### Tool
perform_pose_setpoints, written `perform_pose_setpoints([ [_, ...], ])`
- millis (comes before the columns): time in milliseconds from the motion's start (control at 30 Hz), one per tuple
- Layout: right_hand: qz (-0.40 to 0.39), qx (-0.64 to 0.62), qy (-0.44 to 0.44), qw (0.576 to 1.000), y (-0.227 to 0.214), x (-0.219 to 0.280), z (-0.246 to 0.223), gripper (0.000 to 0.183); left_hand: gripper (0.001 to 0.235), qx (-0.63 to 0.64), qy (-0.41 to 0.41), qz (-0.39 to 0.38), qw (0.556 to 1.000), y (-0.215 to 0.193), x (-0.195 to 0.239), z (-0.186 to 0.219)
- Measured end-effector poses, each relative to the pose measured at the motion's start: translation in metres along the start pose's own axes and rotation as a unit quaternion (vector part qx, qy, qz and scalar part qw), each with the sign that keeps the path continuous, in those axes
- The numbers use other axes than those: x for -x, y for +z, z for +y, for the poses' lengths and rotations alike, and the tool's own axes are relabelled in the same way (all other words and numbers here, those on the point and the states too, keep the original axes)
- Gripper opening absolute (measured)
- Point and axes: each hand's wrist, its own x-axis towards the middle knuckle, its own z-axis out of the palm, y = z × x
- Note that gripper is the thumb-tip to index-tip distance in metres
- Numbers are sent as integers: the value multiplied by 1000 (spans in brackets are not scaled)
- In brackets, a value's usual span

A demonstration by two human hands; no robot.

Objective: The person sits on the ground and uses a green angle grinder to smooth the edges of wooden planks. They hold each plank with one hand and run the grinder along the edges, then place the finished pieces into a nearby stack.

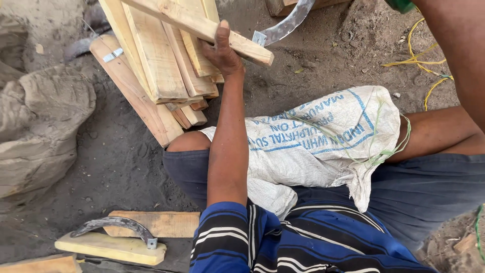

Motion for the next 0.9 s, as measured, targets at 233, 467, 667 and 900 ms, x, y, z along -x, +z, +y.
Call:
perform_pose_setpoints([
  [233, -64, -142, 56, 986, -13, 71, -26, 61, 93, -15, 15, 2, 1000, 10, -1, 10],
  [467, 10, -88, -50, 995, 32, 103, -36, 59, 95, -45, -7, -2, 999, 4, 4, 16],
  [667, 33, 13, -15, 999, 5, 42, -1, 65, 91, -42, -9, 5, 999, -1, -5, 3],
  [900, 28, 25, -16, 999, -7, -16, 22, 65, 93, -23, 9, -16, 1000, -2, -3, -1],
])
